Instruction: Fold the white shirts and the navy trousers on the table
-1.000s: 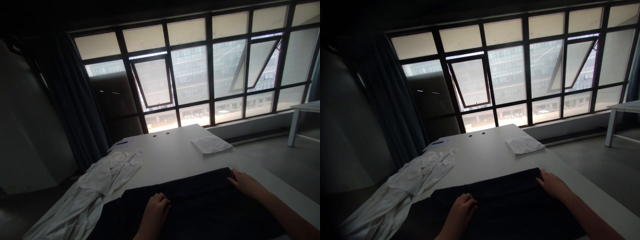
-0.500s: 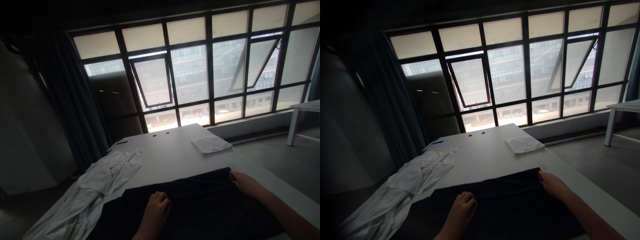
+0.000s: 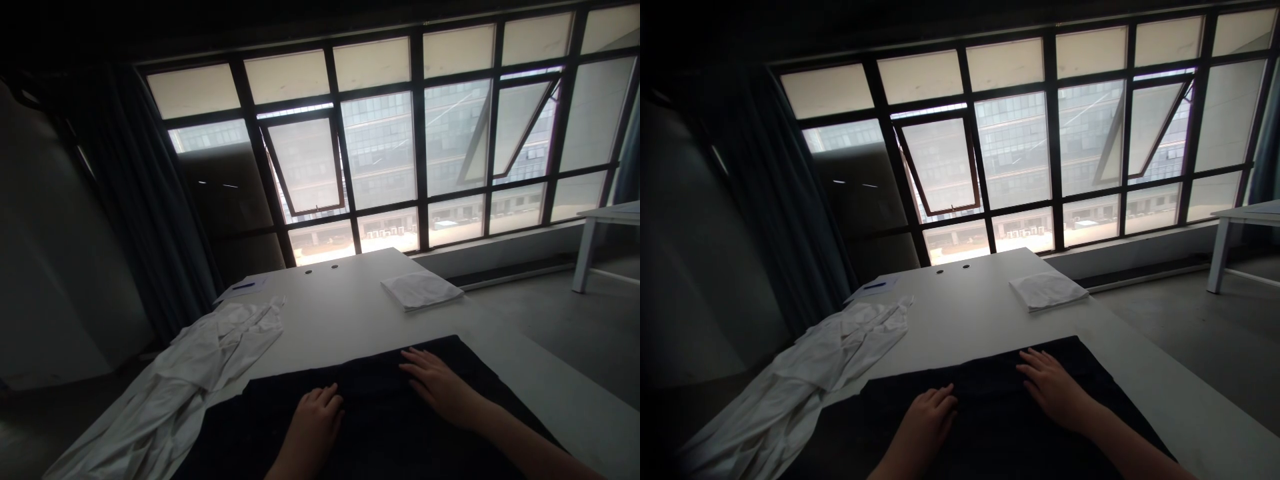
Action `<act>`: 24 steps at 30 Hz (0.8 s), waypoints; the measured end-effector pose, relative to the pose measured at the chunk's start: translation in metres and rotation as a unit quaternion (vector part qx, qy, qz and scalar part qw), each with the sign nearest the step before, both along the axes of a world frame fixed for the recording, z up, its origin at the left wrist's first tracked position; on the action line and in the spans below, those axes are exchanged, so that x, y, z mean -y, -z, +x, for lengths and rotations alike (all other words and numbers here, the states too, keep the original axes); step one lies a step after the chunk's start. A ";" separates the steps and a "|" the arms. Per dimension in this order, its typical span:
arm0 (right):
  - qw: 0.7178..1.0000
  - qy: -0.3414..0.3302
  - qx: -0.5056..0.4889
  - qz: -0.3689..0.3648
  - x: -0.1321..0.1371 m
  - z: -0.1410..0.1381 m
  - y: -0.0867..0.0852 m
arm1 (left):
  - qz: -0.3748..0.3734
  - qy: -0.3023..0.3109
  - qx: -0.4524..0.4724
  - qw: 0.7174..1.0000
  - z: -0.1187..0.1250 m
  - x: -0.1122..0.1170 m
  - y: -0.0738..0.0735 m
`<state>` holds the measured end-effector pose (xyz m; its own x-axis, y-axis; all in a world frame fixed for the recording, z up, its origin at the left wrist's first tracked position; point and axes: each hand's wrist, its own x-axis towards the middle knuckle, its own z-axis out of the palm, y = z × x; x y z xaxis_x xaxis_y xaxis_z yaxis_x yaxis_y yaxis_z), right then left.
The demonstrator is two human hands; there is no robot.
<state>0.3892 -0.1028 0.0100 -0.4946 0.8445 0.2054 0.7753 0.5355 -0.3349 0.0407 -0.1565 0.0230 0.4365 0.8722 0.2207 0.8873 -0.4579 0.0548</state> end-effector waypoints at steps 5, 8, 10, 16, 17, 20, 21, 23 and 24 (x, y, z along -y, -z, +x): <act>0.997 -0.003 0.036 -0.062 -0.007 -0.001 0.014 | -0.012 -0.006 -0.015 1.000 0.002 -0.002 -0.006; 0.995 0.057 0.057 -0.060 -0.015 0.015 0.022 | -0.033 -0.050 -0.005 0.998 -0.008 -0.005 -0.011; 0.991 0.092 0.076 -0.067 -0.019 0.025 0.024 | -0.031 -0.086 0.000 0.996 -0.021 -0.009 -0.012; 0.964 0.180 0.157 -0.114 -0.027 0.027 0.010 | -0.090 -0.153 -0.029 0.984 -0.056 -0.023 0.003; 0.962 0.186 0.171 -0.103 -0.027 0.019 0.006 | -0.101 -0.152 -0.032 0.983 -0.057 -0.025 0.006; 0.981 0.103 0.161 -0.027 -0.026 -0.026 -0.006 | -0.115 -0.154 -0.037 0.981 -0.057 -0.029 0.013; 0.990 0.044 0.133 -0.006 -0.025 -0.047 -0.009 | -0.115 -0.157 -0.038 0.980 -0.057 -0.030 0.015; 0.996 -0.057 0.072 0.004 -0.021 -0.094 -0.013 | -0.113 -0.158 -0.039 0.980 -0.056 -0.030 0.016; 0.994 -0.094 0.054 0.003 -0.020 -0.117 -0.014 | -0.112 -0.158 -0.040 0.980 -0.056 -0.031 0.016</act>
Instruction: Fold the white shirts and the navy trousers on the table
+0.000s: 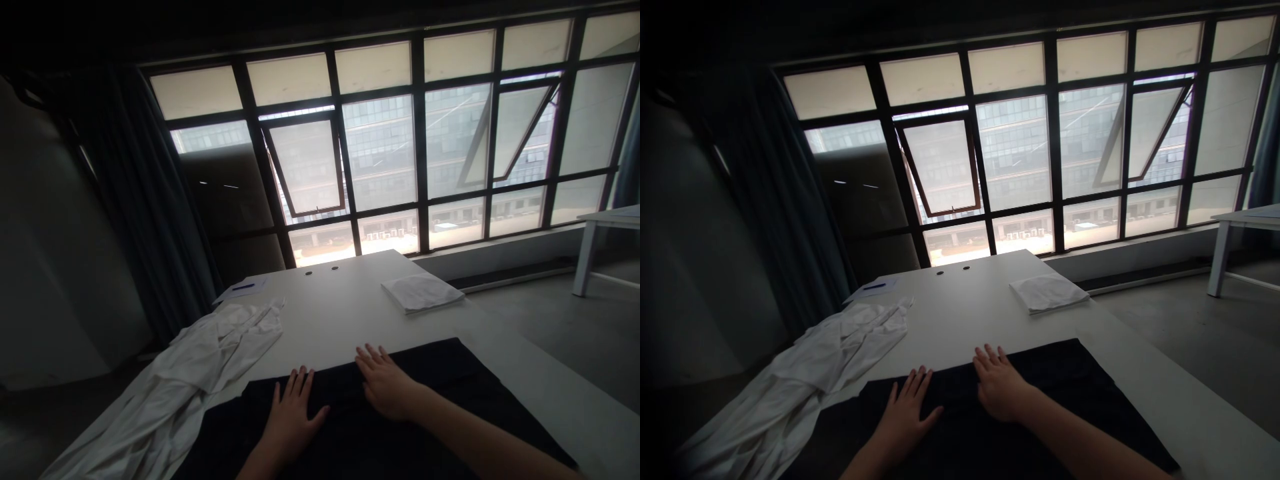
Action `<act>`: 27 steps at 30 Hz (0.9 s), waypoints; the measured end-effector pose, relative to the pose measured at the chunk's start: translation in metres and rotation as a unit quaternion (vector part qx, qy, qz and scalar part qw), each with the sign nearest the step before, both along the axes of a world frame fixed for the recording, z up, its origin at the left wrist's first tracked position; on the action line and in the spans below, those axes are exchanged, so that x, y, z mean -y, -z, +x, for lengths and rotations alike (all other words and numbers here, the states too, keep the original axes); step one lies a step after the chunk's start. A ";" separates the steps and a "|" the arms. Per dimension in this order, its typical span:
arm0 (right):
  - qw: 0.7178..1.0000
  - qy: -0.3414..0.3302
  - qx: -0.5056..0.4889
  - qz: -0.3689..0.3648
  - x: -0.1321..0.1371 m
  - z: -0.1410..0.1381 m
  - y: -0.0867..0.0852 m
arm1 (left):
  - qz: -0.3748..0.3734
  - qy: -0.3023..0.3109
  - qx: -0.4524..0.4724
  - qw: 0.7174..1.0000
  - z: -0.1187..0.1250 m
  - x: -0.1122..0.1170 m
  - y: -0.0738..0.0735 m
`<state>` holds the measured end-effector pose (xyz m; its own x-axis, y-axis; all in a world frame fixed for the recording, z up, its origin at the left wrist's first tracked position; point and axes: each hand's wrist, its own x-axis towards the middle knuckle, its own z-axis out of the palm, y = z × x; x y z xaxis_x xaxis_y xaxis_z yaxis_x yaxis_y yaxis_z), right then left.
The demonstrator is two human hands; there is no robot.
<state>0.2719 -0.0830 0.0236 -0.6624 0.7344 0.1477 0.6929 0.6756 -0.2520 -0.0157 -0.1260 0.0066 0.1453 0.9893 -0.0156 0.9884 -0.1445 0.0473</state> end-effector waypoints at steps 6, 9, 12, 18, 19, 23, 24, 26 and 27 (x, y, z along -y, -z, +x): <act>0.996 -0.045 -0.031 -0.074 -0.002 -0.081 0.015 | -0.021 -0.016 -0.022 0.999 0.004 0.002 -0.005; 0.996 -0.014 -0.021 -0.091 -0.010 -0.066 0.025 | -0.031 -0.029 -0.023 0.999 0.007 0.005 -0.009; 0.996 0.026 -0.003 -0.090 -0.020 -0.027 0.030 | -0.031 -0.033 -0.020 0.999 0.007 0.006 -0.011; 0.987 0.140 0.048 -0.058 -0.044 0.082 0.041 | -0.042 -0.031 -0.006 0.999 0.006 0.008 -0.016; 0.983 0.169 0.054 -0.051 -0.048 0.102 0.044 | -0.048 -0.035 -0.005 0.998 0.006 0.009 -0.017; 0.952 0.286 0.100 -0.031 -0.061 0.181 0.057 | -0.067 -0.062 -0.002 0.996 -0.005 0.012 -0.019; 0.942 0.315 0.111 -0.031 -0.063 0.197 0.060 | -0.070 -0.069 -0.003 0.995 -0.011 0.012 -0.019; 0.925 0.357 0.123 -0.030 -0.065 0.222 0.067 | -0.078 -0.081 -0.006 0.994 -0.026 0.012 -0.019; 0.919 0.372 0.124 -0.028 -0.066 0.231 0.070 | -0.082 -0.087 -0.007 0.993 -0.034 0.011 -0.019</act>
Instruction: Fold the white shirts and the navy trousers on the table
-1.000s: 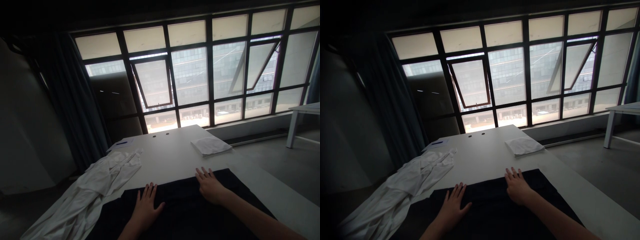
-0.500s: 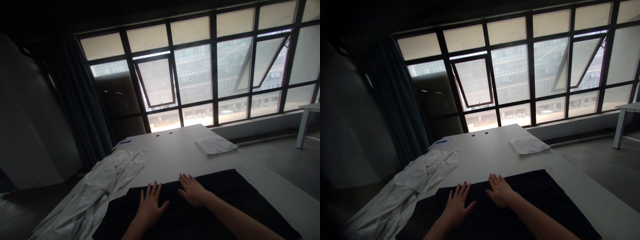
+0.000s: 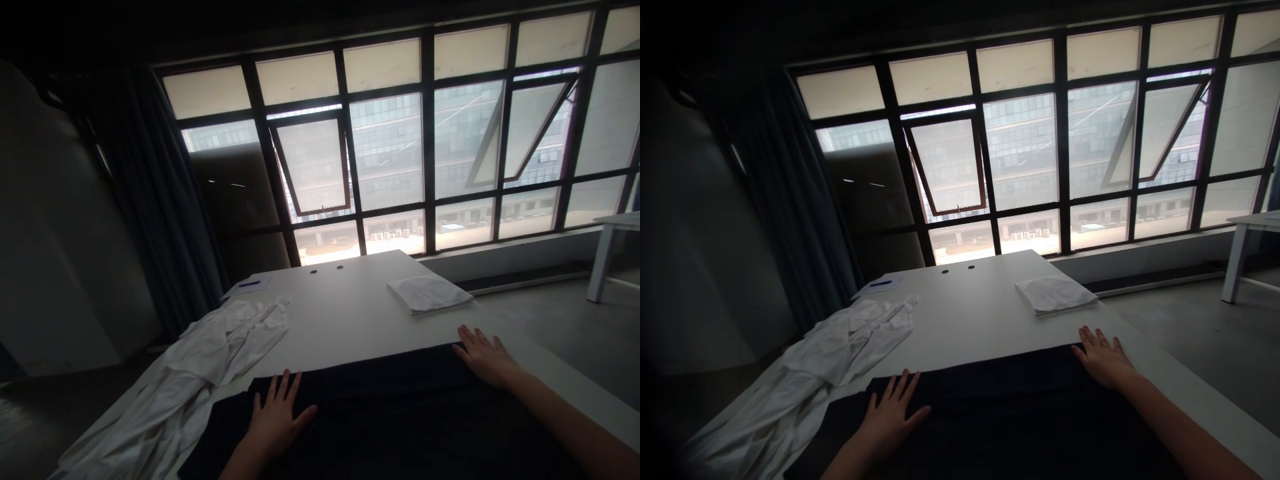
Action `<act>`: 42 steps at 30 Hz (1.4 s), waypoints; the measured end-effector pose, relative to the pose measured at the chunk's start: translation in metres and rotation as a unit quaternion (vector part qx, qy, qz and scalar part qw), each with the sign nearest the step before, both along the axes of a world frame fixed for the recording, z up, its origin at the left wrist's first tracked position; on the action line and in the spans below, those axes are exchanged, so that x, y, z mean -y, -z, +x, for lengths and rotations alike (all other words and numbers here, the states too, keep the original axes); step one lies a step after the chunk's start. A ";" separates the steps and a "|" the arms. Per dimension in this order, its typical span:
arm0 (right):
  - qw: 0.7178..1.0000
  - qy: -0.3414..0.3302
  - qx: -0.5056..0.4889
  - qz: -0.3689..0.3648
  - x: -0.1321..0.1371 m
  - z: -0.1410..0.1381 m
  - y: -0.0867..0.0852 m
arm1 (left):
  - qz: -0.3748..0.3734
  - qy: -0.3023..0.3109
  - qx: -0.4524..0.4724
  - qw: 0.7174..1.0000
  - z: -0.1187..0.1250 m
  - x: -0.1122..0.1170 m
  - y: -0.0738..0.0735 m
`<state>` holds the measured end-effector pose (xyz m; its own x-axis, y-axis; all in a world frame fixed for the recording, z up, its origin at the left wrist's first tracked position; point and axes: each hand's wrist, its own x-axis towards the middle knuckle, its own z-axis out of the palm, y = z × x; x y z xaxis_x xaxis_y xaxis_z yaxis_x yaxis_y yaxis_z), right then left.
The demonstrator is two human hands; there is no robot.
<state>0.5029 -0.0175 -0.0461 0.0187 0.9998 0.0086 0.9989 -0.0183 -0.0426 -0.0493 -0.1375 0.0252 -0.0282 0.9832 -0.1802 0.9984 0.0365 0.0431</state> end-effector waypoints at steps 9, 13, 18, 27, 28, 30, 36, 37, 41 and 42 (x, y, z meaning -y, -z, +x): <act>0.995 0.021 -0.017 0.099 0.015 0.016 -0.011 | 0.039 -0.046 -0.060 0.996 -0.029 0.001 0.005; 0.987 -0.103 -0.074 0.100 0.044 -0.012 -0.051 | 0.124 -0.016 -0.120 0.985 0.012 0.012 0.000; 0.956 -0.246 -0.155 0.042 0.098 -0.093 -0.078 | 0.108 0.187 0.028 0.976 0.072 0.034 0.003; 0.927 -0.320 -0.190 -0.036 0.113 -0.135 -0.044 | 0.054 0.093 0.031 0.994 0.083 0.037 0.008; 0.934 -0.306 -0.184 -0.030 0.108 -0.129 -0.043 | 0.050 0.091 0.034 0.994 0.081 0.035 0.007; 0.954 -0.253 -0.160 -0.015 0.096 -0.111 -0.042 | 0.044 0.090 0.038 0.994 0.079 0.033 0.005; 0.999 -0.030 -0.045 0.004 0.062 -0.034 -0.035 | 0.079 0.091 0.051 0.991 0.084 0.034 -0.003; 0.999 -0.002 -0.037 0.010 0.058 -0.023 -0.034 | 0.083 0.100 0.057 0.990 0.085 0.035 -0.004; 0.997 0.056 -0.047 0.009 0.049 -0.003 -0.033 | 0.097 0.119 0.073 0.986 0.083 0.034 -0.001; 0.997 0.059 -0.054 -0.001 0.049 -0.004 -0.034 | 0.099 0.118 0.073 0.985 0.083 0.034 0.001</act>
